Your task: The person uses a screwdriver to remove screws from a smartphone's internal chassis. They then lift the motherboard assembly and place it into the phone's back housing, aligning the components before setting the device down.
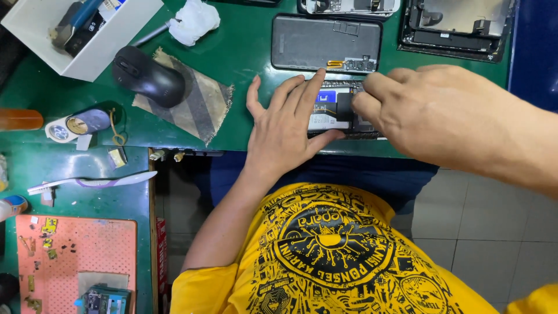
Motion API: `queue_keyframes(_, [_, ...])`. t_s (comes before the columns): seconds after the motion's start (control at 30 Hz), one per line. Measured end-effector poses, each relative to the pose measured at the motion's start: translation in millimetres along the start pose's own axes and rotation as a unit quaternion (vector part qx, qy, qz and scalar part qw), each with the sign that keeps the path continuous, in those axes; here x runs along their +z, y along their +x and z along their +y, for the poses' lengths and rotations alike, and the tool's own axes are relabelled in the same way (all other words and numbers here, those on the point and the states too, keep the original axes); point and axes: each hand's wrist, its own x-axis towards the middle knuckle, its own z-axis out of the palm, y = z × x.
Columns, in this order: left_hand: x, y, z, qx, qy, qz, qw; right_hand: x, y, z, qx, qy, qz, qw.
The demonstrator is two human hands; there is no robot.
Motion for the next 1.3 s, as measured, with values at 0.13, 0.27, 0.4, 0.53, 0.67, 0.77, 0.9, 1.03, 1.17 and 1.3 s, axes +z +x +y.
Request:
queue_keyframes(0.13, [2, 0, 0, 0.004, -0.002, 0.003, 1.000, -1, -2, -7, 0.072, -0.004, -0.038, 0.997])
queue_keyframes(0.27, [3, -2, -1, 0.004, 0.015, 0.005, 1.000, 2, -1, -10, 0.097, -0.013, -0.074, 0.992])
queue_keyframes(0.4, [3, -2, 0, 0.001, 0.016, 0.006, 1.000, 0, -2, -15, 0.121, -0.029, -0.058, 0.991])
queue_keyframes(0.53, [4, -1, 0, 0.005, 0.020, 0.009, 1.000, -1, 1, -9, 0.123, 0.020, -0.076, 0.989])
queue_keyframes(0.67, [3, -2, -1, 0.001, 0.019, 0.007, 1.000, 4, 2, -11, 0.135, 0.008, -0.089, 0.987])
queue_keyframes(0.77, [4, -1, 1, 0.002, 0.008, 0.010, 1.000, 3, 0, -11, 0.110, -0.025, -0.049, 0.992])
queue_keyframes(0.9, [3, -1, 0, 0.002, 0.007, 0.007, 1.000, 8, 2, -21, 0.157, -0.017, -0.031, 0.987])
queue_keyframes(1.03, [1, 0, 1, -0.001, 0.009, 0.005, 1.000, 3, 1, -16, 0.124, -0.057, 0.007, 0.991])
queue_keyframes(1.17, [1, 0, 1, 0.002, 0.005, 0.005, 1.000, 7, -1, -15, 0.126, 0.011, -0.005, 0.992])
queue_keyframes(1.3, [0, 0, 2, 0.000, 0.004, 0.006, 1.000, 4, -13, -6, 0.111, 0.059, -0.018, 0.992])
